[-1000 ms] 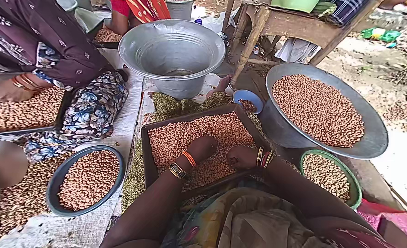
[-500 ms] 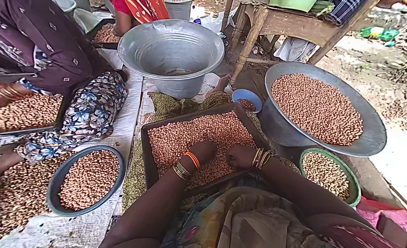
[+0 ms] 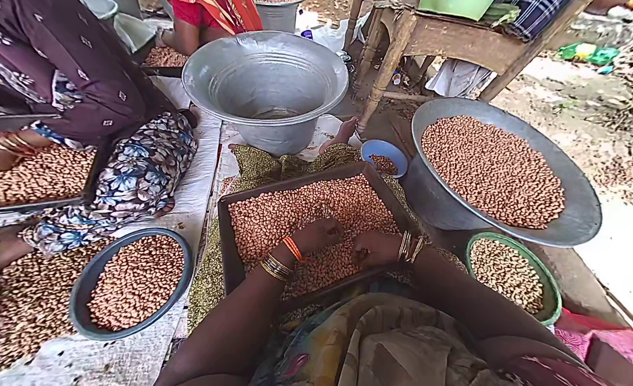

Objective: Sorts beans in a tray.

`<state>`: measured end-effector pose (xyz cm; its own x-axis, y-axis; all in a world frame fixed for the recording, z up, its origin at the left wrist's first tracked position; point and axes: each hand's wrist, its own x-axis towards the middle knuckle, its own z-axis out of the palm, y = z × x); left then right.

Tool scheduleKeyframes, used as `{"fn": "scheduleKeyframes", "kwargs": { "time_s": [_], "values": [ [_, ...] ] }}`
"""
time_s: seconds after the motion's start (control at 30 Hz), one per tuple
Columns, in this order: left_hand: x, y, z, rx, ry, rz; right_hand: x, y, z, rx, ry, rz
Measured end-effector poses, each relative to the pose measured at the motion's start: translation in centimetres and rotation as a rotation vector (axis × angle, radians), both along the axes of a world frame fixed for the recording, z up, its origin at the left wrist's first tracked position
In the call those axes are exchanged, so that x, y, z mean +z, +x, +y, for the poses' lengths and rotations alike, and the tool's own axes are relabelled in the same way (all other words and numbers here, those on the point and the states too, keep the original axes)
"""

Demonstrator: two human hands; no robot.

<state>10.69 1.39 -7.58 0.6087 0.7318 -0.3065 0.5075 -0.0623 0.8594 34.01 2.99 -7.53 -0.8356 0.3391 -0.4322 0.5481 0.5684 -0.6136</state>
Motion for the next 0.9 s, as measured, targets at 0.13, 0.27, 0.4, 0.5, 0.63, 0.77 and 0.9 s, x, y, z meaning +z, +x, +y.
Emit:
{"fn": "scheduleKeyframes", "kwargs": {
  "time_s": [0.13, 0.27, 0.4, 0.5, 0.63, 0.77, 0.9],
  "values": [
    [0.2, 0.7, -0.4, -0.483, 0.152, 0.226, -0.2, -0.8, 0.0, 0.060, 0.069, -0.082],
    [0.4, 1.2, -0.3, -0.370, 0.208, 0.548, -0.4, -0.9, -0.2, 0.032, 0.082, -0.054],
    [0.7, -0.3, 0.6, 0.114, 0.224, 0.322, 1.1, -0.7, -0.5, -0.296, -0.024, 0.081],
    [0.0, 0.2, -0.5, 0.348, 0.285, -0.490, 1.2, 0.1, -0.7, -0.630, -0.518, 0.486],
    [0.9, 1.7, -2.0, -0.012, 0.301, -0.871, 0.9, -0.5, -1.4, -0.723, -1.062, 0.712],
    [-0.2, 1.0, -1.4, -0.124, 0.499, -0.666, 1.4, -1.4, -2.3, -0.955, -1.126, 0.691],
    [-0.2, -3.3, 0.8, 0.227, 0.863, -0.026, 3.9, 3.9, -2.5, -0.903, -0.690, 0.498]
  ]
}}
